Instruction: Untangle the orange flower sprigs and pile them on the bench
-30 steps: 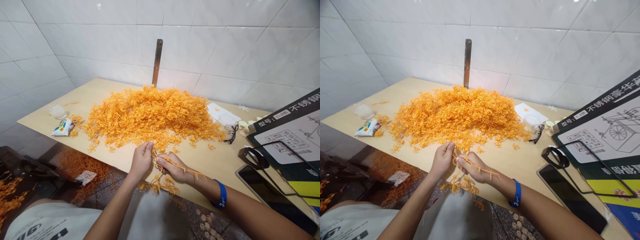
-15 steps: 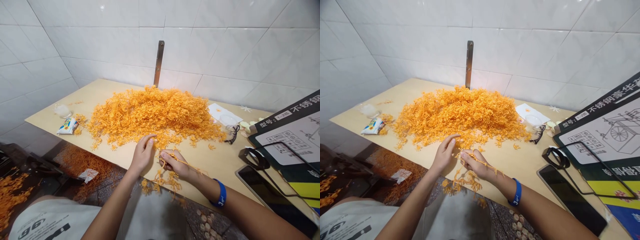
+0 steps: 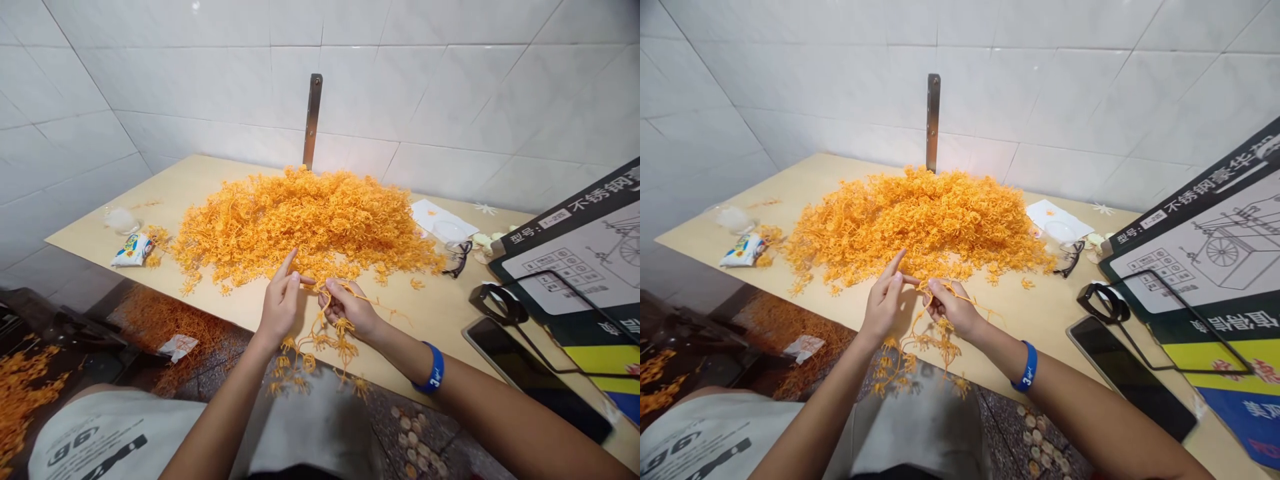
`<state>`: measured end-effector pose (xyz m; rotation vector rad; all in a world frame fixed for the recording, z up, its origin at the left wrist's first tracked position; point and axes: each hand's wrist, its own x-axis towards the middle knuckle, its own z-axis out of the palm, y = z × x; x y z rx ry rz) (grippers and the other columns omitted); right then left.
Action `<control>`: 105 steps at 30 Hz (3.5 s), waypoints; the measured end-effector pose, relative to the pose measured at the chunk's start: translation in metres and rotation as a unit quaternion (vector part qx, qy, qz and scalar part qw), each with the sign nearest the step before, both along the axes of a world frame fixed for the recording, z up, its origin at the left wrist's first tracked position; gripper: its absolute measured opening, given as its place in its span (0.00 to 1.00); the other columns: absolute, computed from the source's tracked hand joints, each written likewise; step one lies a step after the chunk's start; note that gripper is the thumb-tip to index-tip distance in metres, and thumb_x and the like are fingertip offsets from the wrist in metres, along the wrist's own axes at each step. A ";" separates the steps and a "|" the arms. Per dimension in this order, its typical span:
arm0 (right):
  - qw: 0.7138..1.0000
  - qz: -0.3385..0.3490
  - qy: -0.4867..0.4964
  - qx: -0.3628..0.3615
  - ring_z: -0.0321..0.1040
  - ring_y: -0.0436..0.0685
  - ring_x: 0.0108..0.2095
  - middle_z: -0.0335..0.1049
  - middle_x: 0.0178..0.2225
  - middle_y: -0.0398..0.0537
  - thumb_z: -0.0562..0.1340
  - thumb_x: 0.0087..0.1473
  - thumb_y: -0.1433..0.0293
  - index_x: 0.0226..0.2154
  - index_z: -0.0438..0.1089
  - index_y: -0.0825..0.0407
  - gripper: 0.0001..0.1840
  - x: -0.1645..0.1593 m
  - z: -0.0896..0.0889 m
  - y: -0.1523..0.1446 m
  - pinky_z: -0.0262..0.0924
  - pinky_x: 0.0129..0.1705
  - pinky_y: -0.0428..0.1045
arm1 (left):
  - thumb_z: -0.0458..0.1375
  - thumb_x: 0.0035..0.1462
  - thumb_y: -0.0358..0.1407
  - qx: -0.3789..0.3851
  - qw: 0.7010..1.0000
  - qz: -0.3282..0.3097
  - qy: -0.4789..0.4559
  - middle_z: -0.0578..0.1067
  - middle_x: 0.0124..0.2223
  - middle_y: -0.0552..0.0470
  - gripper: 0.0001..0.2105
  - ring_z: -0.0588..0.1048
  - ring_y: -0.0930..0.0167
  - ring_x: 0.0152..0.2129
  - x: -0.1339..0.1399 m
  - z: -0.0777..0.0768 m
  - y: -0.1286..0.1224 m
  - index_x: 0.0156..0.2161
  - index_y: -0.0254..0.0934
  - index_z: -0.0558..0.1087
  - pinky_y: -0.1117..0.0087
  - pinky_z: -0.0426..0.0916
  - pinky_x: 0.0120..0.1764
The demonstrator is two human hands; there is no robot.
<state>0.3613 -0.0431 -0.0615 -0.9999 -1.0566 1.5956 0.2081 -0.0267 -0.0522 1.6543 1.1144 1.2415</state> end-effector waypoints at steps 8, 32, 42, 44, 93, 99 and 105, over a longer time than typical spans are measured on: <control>1.000 -0.004 0.007 0.006 0.56 0.45 0.08 0.63 0.13 0.40 0.60 0.50 0.47 0.21 0.62 0.54 0.27 -0.003 0.002 -0.003 0.46 0.09 0.41 | 0.49 0.63 0.45 -0.125 0.988 -0.089 -0.030 0.76 0.35 0.47 0.17 0.73 0.69 0.32 -0.012 0.009 -0.030 0.42 0.35 0.72 0.69 0.67 0.37; 0.951 0.270 -0.127 0.083 0.61 0.48 0.25 0.66 0.24 0.42 0.64 0.46 0.68 0.24 0.70 0.55 0.07 0.001 0.000 -0.008 0.57 0.30 0.44 | 0.65 0.46 0.48 -0.280 0.945 -0.025 -0.168 0.66 0.18 0.61 0.18 0.63 0.79 0.15 -0.030 0.018 -0.049 0.32 0.36 0.67 0.79 0.58 0.20; 0.967 0.160 -0.087 0.178 0.65 0.51 0.29 0.69 0.30 0.46 0.67 0.47 0.58 0.37 0.74 0.51 0.18 -0.006 -0.009 -0.019 0.60 0.32 0.46 | 0.60 0.49 0.50 -0.344 0.917 -0.090 -0.180 0.61 0.14 0.66 0.19 0.54 0.82 0.08 -0.020 0.017 -0.054 0.33 0.39 0.60 0.82 0.46 0.14; 0.961 0.153 -0.104 0.205 0.64 0.50 0.27 0.69 0.29 0.45 0.67 0.48 0.57 0.43 0.74 0.50 0.21 -0.006 -0.011 -0.021 0.60 0.30 0.45 | 0.59 0.50 0.48 -0.360 0.910 -0.107 -0.175 0.60 0.14 0.66 0.16 0.53 0.83 0.09 -0.020 0.021 -0.056 0.33 0.38 0.61 0.82 0.45 0.15; 0.963 0.131 -0.115 0.204 0.54 0.48 0.25 0.57 0.27 0.42 0.66 0.43 0.47 0.31 0.66 0.54 0.27 -0.010 -0.004 -0.018 0.52 0.26 0.44 | 0.54 0.58 0.38 -0.166 0.985 -0.039 0.037 0.75 0.33 0.51 0.09 0.72 0.70 0.31 -0.023 0.020 -0.065 0.37 0.35 0.72 0.72 0.65 0.36; 0.924 0.125 -0.223 0.286 0.56 0.50 0.26 0.56 0.22 0.42 0.54 0.60 0.52 0.21 0.60 0.53 0.24 -0.010 -0.003 -0.020 0.54 0.32 0.47 | 0.56 0.57 0.42 -0.119 0.968 -0.064 0.211 0.71 0.27 0.55 0.11 0.68 0.71 0.25 -0.032 0.024 -0.069 0.28 0.37 0.68 0.73 0.59 0.30; 0.937 0.168 -0.178 0.249 0.60 0.50 0.28 0.62 0.26 0.43 0.57 0.58 0.56 0.27 0.64 0.53 0.18 -0.011 0.000 -0.023 0.57 0.32 0.46 | 0.56 0.57 0.39 -0.083 0.971 -0.075 0.211 0.73 0.30 0.52 0.09 0.70 0.68 0.29 -0.039 0.024 -0.065 0.28 0.38 0.70 0.70 0.62 0.34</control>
